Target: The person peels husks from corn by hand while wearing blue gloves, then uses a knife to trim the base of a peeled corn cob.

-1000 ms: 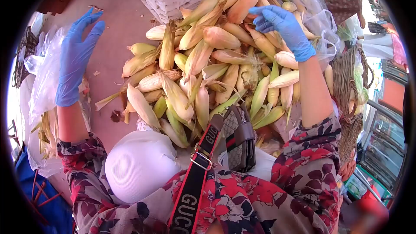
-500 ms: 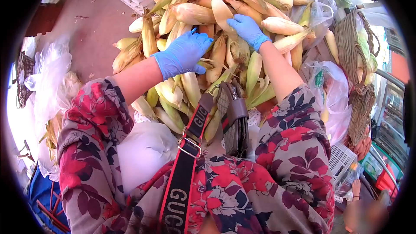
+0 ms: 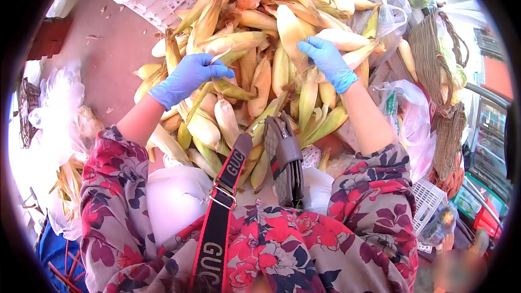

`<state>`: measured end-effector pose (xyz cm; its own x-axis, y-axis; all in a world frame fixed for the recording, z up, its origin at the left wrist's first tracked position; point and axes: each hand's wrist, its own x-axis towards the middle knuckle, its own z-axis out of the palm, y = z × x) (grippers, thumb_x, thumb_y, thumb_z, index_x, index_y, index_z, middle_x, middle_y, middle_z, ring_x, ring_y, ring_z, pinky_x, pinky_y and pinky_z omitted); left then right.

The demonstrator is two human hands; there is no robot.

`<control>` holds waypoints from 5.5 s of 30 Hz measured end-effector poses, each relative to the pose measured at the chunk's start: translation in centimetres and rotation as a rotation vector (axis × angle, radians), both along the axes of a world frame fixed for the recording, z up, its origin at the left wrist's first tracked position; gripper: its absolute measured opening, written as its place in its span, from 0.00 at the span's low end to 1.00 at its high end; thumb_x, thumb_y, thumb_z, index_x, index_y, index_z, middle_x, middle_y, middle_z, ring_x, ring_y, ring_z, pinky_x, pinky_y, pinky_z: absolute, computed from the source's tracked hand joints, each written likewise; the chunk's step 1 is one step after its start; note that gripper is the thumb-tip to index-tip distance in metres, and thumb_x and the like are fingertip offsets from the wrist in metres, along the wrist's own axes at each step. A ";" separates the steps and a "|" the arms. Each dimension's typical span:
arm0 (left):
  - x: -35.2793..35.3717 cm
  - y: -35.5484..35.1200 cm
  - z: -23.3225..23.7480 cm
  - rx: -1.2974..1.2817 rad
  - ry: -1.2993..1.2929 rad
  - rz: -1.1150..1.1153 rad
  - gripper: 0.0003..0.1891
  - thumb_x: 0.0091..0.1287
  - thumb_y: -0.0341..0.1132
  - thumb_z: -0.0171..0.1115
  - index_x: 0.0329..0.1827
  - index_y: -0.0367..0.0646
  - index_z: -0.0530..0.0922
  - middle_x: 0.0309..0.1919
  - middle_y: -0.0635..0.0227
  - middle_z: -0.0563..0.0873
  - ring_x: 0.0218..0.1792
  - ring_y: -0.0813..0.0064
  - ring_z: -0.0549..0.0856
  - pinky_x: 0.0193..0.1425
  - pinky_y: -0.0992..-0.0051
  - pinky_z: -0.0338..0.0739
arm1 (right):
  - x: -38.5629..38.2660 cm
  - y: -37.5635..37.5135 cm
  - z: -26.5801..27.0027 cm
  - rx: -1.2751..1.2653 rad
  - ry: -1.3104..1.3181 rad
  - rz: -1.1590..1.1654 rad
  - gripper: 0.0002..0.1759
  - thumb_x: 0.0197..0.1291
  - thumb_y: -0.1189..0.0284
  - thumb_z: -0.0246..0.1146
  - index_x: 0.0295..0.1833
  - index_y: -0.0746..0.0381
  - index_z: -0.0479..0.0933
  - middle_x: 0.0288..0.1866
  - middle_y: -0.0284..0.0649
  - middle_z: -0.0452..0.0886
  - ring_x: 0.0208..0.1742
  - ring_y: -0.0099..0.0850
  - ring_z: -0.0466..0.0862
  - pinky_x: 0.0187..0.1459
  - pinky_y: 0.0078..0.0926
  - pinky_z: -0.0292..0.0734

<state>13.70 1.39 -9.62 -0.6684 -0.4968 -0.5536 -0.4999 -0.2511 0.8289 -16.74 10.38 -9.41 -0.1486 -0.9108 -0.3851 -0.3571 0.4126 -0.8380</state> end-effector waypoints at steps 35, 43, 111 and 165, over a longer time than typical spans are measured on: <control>29.7 -16.4 -3.8 -0.723 -0.501 0.750 0.50 0.53 0.54 0.66 0.70 0.31 0.51 0.61 0.49 0.70 0.59 0.59 0.73 0.63 0.71 0.66 | 6.3 -2.6 2.1 -0.214 0.521 0.444 0.26 0.39 0.64 0.70 0.46 0.62 0.73 0.39 0.49 0.79 0.42 0.43 0.81 0.45 0.33 0.75; 17.1 -11.0 3.9 -0.491 0.080 0.376 0.27 0.66 0.47 0.56 0.63 0.40 0.70 0.59 0.64 0.75 0.60 0.74 0.72 0.66 0.75 0.62 | 8.0 -5.2 6.8 -0.454 0.420 0.558 0.29 0.37 0.69 0.73 0.51 0.59 0.75 0.42 0.42 0.78 0.45 0.41 0.79 0.48 0.31 0.74; -12.5 -3.9 1.5 -0.156 0.664 0.350 0.28 0.57 0.36 0.69 0.58 0.39 0.68 0.48 0.69 0.77 0.50 0.78 0.74 0.58 0.76 0.69 | 2.7 -7.6 5.5 -0.581 -0.400 -0.492 0.10 0.55 0.73 0.63 0.38 0.70 0.76 0.29 0.37 0.79 0.28 0.20 0.76 0.30 0.18 0.73; -12.5 -8.3 9.5 0.063 1.080 0.377 0.22 0.72 0.43 0.46 0.58 0.32 0.68 0.48 0.59 0.80 0.50 0.67 0.81 0.58 0.70 0.75 | 7.1 -4.2 2.2 -0.202 -0.916 0.078 0.33 0.54 0.55 0.66 0.58 0.65 0.67 0.42 0.41 0.77 0.33 0.27 0.78 0.35 0.24 0.75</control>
<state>1.23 -6.87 -0.14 -0.6245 -0.7581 0.1879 0.5813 -0.2904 0.7601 -9.64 6.21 -7.17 0.1982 -0.9678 -0.1554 0.4559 0.2314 -0.8594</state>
